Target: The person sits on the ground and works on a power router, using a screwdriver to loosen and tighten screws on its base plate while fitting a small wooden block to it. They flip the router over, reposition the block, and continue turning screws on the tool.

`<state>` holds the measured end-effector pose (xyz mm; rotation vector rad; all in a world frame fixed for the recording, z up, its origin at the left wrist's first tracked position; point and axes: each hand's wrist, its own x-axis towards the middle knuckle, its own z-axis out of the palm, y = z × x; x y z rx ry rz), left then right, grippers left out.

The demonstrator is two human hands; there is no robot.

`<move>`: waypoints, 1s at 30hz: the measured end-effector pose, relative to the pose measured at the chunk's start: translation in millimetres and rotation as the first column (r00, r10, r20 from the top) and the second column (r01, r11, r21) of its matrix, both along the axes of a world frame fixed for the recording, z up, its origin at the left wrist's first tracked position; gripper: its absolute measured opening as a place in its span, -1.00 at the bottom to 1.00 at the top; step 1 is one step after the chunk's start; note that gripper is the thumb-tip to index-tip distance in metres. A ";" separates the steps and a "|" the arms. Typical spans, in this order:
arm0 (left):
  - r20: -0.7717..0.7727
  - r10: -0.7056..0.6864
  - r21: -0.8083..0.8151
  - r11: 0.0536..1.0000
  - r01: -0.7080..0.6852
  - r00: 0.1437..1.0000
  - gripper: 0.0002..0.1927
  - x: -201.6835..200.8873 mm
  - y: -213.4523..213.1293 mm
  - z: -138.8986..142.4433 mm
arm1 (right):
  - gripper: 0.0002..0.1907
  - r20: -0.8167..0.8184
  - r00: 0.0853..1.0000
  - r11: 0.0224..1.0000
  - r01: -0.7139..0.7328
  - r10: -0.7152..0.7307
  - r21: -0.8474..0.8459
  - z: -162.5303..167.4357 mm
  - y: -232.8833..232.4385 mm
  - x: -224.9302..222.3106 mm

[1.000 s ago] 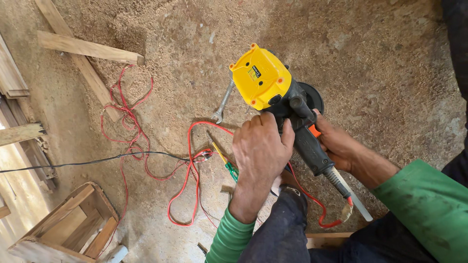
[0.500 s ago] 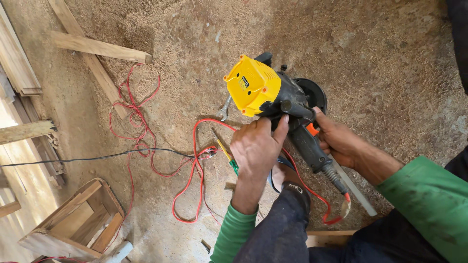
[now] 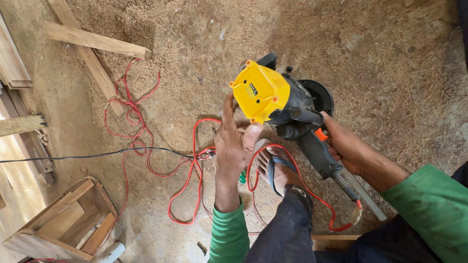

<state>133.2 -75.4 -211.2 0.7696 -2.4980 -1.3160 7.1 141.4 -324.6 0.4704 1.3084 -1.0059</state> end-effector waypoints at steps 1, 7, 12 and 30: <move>-0.086 -0.034 0.073 0.997 0.041 0.996 -0.14 -0.7 -2.4 -3.9 | -0.42 -0.012 1.000 1.000 -0.008 0.008 0.001 2.0 -0.9 0.6; -0.146 0.077 0.663 0.748 0.040 0.986 -0.06 15.5 -8.5 -39.0 | -0.51 -0.281 0.958 0.998 -0.036 0.047 0.042 30.8 -4.5 -12.1; 0.054 0.414 0.950 0.259 -0.175 0.909 -0.06 20.5 18.7 -92.9 | -0.43 -0.831 0.425 0.908 -0.364 0.359 0.207 80.1 5.3 -65.6; -0.125 0.484 0.664 0.690 -0.289 0.866 -0.51 14.6 15.9 -41.9 | -0.28 -0.822 -0.323 0.658 -0.494 0.469 0.569 108.2 9.3 -78.0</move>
